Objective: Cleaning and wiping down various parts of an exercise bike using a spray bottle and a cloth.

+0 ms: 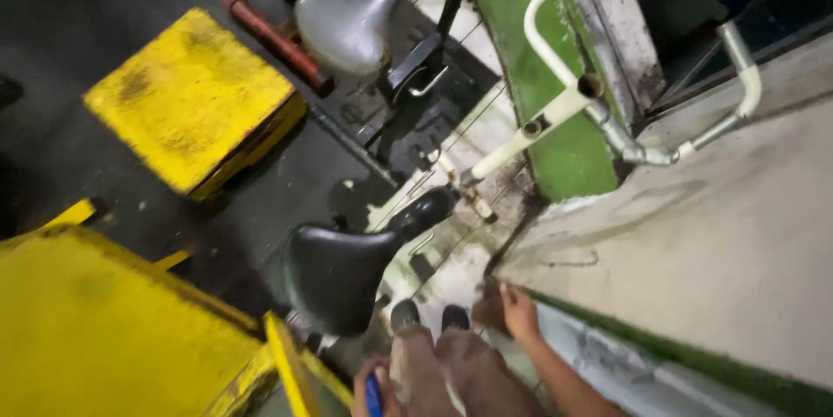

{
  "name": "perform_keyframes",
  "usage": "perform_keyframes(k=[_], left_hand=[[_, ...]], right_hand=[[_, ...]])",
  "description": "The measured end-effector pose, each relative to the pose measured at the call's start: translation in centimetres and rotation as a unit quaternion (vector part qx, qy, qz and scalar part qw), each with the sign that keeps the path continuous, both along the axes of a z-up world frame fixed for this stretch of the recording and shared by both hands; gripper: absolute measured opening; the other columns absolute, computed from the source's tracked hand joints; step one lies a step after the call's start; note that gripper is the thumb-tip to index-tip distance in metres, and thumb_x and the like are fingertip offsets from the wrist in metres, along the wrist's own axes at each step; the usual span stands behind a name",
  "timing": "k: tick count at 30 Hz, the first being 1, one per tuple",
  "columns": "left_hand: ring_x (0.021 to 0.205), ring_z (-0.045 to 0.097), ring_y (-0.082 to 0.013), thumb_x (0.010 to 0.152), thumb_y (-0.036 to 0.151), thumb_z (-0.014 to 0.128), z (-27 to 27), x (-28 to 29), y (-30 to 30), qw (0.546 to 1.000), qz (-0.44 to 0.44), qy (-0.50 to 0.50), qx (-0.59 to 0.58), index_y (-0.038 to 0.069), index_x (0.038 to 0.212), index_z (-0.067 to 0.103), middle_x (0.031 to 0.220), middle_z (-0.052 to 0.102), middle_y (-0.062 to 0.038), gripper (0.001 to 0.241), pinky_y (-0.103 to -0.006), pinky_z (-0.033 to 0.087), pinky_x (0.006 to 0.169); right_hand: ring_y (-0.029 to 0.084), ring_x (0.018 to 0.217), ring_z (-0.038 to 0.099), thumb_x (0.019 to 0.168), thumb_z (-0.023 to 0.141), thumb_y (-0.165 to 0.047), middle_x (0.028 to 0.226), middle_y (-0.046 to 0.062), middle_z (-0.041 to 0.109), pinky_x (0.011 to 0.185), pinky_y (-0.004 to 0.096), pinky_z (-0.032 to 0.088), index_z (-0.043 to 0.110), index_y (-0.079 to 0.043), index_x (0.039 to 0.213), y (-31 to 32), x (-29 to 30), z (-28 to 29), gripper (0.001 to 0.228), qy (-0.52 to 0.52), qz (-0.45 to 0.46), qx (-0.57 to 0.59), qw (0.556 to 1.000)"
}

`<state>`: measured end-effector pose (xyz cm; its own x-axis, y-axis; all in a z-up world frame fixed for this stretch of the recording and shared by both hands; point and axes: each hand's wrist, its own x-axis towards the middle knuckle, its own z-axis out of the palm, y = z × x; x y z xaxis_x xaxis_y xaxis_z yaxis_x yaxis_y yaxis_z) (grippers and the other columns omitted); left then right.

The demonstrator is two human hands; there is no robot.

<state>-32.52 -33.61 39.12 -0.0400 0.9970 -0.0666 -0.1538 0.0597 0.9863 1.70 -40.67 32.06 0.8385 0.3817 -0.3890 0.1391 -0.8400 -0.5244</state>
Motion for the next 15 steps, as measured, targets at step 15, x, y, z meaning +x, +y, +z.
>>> perform_keyframes(k=[15], left_hand=[[0.062,0.059,-0.0115,0.102,0.017,0.062,18.3,-10.3,18.7,0.983,-0.041,0.168,-0.067,-0.001,0.110,0.068,0.091,0.075,-0.008,0.021,-0.0242,0.049,0.059]], right_hand=[[0.046,0.150,0.032,0.095,0.066,-0.028,0.155,0.017,0.051,0.120,0.058,0.028,0.073,-0.014,0.128,19.7,-18.5,28.2,0.036,-0.177,0.425,0.241,0.855]])
